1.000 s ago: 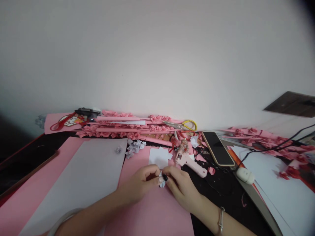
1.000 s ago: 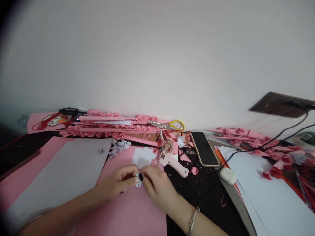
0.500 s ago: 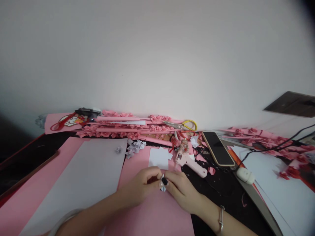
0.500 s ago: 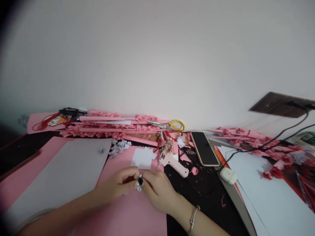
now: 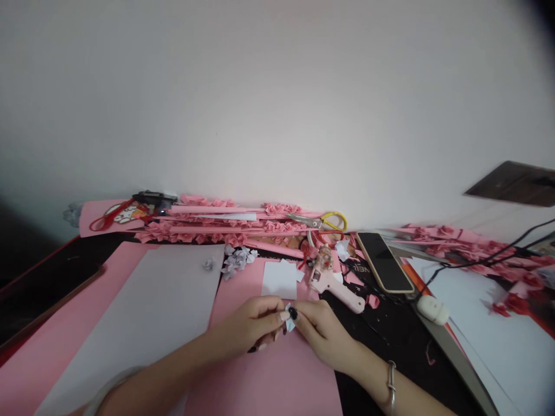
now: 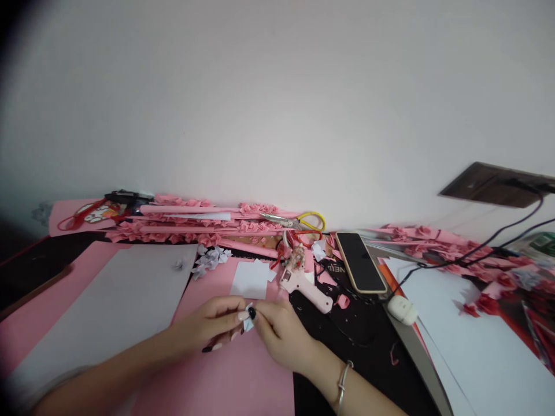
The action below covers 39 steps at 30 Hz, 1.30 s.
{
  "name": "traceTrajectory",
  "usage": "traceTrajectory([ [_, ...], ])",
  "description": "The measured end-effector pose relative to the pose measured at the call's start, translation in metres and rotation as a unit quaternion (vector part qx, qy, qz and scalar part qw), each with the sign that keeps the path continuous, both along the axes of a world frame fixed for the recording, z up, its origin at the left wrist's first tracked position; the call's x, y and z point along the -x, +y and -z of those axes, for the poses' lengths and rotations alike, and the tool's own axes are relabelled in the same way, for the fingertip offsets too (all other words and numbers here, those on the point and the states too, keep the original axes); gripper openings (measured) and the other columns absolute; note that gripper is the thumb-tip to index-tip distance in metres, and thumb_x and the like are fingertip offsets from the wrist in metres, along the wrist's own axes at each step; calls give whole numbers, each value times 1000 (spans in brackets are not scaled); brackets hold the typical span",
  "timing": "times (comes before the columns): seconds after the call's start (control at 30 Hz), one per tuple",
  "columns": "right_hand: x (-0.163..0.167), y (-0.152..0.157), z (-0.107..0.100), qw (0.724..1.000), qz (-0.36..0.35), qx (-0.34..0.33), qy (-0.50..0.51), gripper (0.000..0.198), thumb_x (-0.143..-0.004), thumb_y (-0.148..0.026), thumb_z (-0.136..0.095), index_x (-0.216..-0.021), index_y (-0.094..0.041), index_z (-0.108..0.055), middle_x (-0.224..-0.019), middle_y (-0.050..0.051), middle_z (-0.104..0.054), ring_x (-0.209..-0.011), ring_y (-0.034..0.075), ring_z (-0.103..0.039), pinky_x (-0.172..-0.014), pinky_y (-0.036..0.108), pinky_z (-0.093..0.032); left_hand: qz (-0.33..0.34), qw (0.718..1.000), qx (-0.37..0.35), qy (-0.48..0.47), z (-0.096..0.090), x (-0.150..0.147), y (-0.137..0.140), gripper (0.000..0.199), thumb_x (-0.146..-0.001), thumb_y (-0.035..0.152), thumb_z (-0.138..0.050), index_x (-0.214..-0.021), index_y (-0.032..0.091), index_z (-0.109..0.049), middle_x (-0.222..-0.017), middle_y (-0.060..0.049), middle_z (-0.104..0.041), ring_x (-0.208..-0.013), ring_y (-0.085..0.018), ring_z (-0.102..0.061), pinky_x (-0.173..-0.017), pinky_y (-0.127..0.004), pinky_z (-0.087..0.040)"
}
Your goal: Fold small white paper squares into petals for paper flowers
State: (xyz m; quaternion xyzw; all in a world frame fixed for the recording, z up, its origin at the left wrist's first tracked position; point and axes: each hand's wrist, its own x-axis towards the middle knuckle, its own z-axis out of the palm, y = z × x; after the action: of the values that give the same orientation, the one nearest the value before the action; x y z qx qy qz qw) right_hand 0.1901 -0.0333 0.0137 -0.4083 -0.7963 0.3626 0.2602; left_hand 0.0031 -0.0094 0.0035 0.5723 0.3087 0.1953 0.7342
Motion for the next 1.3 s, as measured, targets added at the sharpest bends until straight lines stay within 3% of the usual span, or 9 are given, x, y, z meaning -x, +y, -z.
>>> traceTrajectory([
  [0.23, 1, -1, -4, 1000, -3, -16, 7, 35, -95, -25, -34, -67, -16, -55, -54, -3, -44, -46, 10, -35, -47, 23, -27, 44, 993, 105, 35, -13, 0, 3, 56, -81, 64, -41, -65, 13, -58, -47, 1, -53, -30, -6, -43, -29, -17, -28],
  [0.4, 1, -2, -1, 999, 14, -32, 15, 34, -93, -24, -37, -60, -18, -45, -53, -4, -38, -46, 9, -32, -46, 23, -25, 24, 990, 140, 4, -10, 2, 2, 48, -80, 58, -51, -67, 12, -59, -52, -2, -60, -34, -7, -49, -32, -16, -35],
  [0.67, -2, -2, 0, 999, 18, -43, 15, 34, -93, -22, -37, -59, -19, -35, -53, -6, -28, -46, 9, -27, -46, 23, -22, -14, 992, 128, -4, -2, 0, 4, 36, -73, 48, -65, -65, 14, -57, -51, 2, -60, -34, -6, -48, -34, -16, -33],
  [0.87, -1, -3, -3, 999, -4, -38, 5, 37, -96, -27, -33, -63, -18, -46, -55, -3, -40, -48, 10, -35, -49, 23, -28, -31, 992, 124, -19, 1, -1, 5, 31, -71, 40, -69, -63, 13, -58, -51, 1, -61, -36, -6, -51, -35, -15, -37],
  [1.3, -1, -1, -5, 997, -61, -31, 24, 49, -98, -42, -27, -65, -16, -52, -58, 1, -52, -52, 12, -46, -53, 23, -37, -17, 995, 93, -27, 4, -2, 0, 30, -61, 29, -79, -65, 14, -53, -45, 5, -60, -35, -8, -54, -37, -17, -45],
])
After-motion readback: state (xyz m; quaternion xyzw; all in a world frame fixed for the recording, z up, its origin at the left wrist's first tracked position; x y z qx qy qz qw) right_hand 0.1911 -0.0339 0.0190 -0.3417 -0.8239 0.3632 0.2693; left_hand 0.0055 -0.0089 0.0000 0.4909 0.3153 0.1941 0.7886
